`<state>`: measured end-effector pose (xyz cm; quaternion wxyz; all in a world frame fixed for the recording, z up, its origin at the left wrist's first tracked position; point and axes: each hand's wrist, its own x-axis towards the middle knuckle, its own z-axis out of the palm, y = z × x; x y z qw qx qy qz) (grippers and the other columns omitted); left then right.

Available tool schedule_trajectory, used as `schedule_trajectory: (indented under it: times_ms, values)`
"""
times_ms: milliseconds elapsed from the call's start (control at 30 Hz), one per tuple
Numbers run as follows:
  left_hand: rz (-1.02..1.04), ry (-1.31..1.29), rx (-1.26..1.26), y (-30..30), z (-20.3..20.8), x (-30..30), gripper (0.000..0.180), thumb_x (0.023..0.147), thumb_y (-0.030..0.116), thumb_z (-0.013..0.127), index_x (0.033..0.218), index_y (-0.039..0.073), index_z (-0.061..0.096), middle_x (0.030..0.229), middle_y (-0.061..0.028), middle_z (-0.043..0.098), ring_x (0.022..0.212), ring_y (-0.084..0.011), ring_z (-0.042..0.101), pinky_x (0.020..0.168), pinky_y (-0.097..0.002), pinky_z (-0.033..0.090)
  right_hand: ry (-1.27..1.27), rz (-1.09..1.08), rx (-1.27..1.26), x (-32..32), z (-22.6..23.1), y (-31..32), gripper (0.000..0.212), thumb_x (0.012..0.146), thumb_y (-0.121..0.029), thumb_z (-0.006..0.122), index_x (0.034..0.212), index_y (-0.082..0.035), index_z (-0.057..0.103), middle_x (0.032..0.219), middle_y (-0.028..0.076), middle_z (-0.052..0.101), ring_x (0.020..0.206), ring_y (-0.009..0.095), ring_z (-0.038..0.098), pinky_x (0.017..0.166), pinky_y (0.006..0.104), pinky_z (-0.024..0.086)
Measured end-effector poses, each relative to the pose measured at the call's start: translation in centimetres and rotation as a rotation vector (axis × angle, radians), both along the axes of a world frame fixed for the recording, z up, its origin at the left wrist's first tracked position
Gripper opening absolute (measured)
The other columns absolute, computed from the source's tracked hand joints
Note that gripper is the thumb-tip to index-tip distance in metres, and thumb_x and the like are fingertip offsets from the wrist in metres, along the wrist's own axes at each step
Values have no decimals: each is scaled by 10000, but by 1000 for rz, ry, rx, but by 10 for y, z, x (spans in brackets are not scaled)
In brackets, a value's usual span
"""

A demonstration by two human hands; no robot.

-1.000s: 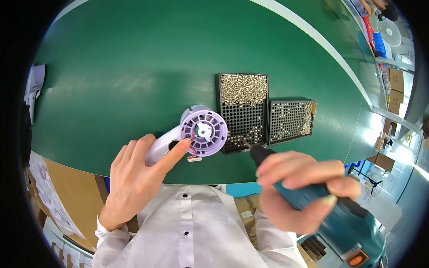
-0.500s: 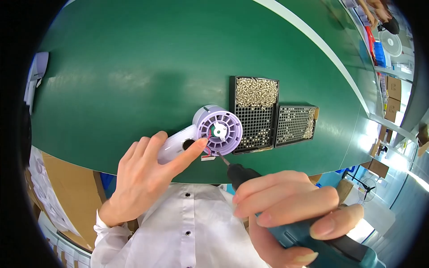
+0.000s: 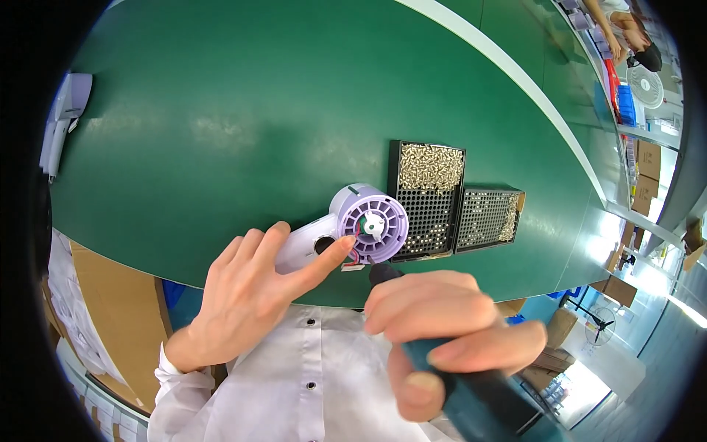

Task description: The person organizes handheld fan casings on a table, fits casing pieces together, and secures fan components with screws using an electric screwdriver.

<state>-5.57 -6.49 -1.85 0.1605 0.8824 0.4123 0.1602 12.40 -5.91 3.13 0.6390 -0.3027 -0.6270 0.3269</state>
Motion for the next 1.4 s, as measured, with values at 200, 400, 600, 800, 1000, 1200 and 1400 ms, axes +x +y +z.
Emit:
schedule_trajectory:
  times_ms: [200,400,600,800,1000,1200,1400]
  values:
    - [2,-4,-45,0,2,-1,751,667,22,615,1347,318,494,895,-121,498,625,-187,427,537,-265,375,-27,27,7,2,6,-1,313,879,-209,574,965,-46,321,701,131,500,372,223,503,333,337,482]
    - [-13,8,-96,6,8,3,782,641,-27,595,1334,324,506,849,-106,467,622,-205,429,541,-277,374,165,-231,156,43,29,-10,320,948,-294,464,1069,-12,373,726,121,486,396,242,493,348,371,455]
    - [-1,84,-142,10,13,7,670,652,1,603,1251,302,600,840,-81,445,659,-207,463,571,-287,388,150,-527,-25,80,5,4,203,964,-199,370,1104,-60,421,674,124,468,341,222,447,322,368,439]
    - [-2,60,-118,12,10,12,593,631,35,648,1176,270,653,892,-99,491,673,-209,499,580,-301,426,169,-546,-22,99,0,5,169,967,-181,375,1073,-56,417,676,122,472,350,228,465,332,374,457]
    - [26,53,-121,11,11,17,557,608,45,693,1121,263,682,895,-101,513,669,-217,513,575,-324,446,101,-730,-81,110,-5,16,173,929,-160,466,896,-15,376,577,127,456,327,227,463,317,368,453]
    - [45,58,-136,11,13,18,530,610,40,703,1093,259,694,891,-99,523,674,-219,524,580,-331,455,105,-703,-80,115,-11,18,175,925,-143,483,895,-11,372,585,129,459,328,223,461,307,363,449]
    - [43,48,-138,11,12,18,537,611,36,699,1099,261,691,889,-99,523,671,-219,523,577,-334,452,124,-689,-93,118,-14,17,163,928,-144,478,905,-19,375,589,129,459,327,227,458,305,364,445]
